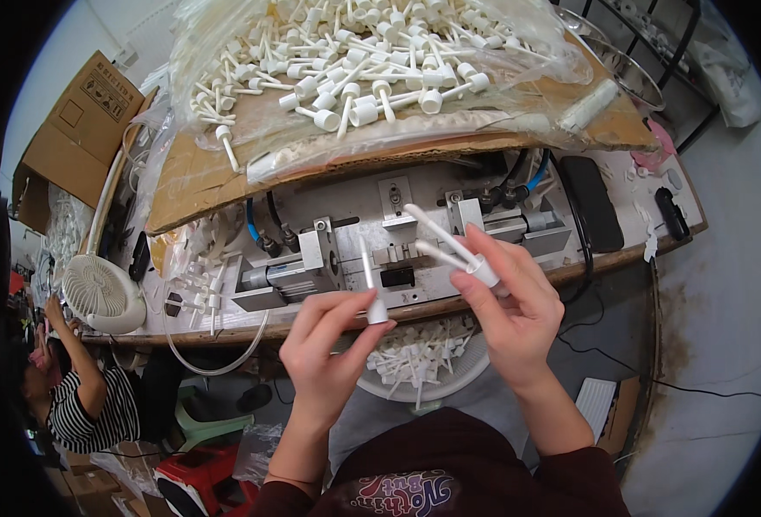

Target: Manually assemble plastic sprayer components using a specialized workbench fixture.

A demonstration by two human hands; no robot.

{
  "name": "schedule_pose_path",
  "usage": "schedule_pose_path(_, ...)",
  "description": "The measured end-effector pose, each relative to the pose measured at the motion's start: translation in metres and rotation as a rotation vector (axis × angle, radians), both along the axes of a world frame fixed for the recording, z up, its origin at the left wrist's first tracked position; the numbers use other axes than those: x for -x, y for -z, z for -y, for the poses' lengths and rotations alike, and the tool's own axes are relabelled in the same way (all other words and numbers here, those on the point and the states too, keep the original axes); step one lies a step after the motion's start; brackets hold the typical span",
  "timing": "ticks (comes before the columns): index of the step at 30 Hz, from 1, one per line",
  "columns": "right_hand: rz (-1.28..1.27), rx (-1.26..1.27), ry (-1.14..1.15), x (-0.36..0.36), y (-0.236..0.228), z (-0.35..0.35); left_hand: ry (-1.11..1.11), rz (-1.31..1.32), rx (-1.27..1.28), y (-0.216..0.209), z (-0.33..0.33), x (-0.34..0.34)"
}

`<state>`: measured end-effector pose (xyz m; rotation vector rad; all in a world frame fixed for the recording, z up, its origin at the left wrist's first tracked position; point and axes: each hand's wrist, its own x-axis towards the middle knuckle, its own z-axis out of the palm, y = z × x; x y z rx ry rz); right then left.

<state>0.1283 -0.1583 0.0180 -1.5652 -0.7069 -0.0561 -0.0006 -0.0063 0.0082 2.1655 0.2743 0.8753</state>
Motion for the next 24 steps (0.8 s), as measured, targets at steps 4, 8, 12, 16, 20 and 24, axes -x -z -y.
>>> schedule_pose_path(4,-0.142,-0.026,-0.05,0.002,0.01,0.007,0.004,-0.065,-0.219,0.021,0.0,-0.011)
schedule_pose_path(8,-0.343,-0.123,-0.081,0.002,0.008,0.011,0.005,-0.102,-0.409,0.023,0.0,-0.02)
schedule_pose_path(12,-0.459,-0.196,-0.06,0.011,0.0,0.011,-0.015,-0.176,-0.479,0.014,0.0,-0.026)
schedule_pose_path(16,0.059,0.044,0.083,0.007,0.01,0.019,-0.017,-0.193,-0.453,0.013,0.0,-0.026)
schedule_pose_path(20,0.494,0.19,0.133,0.007,0.006,0.015,-0.02,-0.208,-0.419,0.013,0.0,-0.025)
schedule_pose_path(24,0.616,0.194,-0.017,0.014,0.015,0.01,0.11,-0.075,-0.014,0.005,0.004,-0.021)
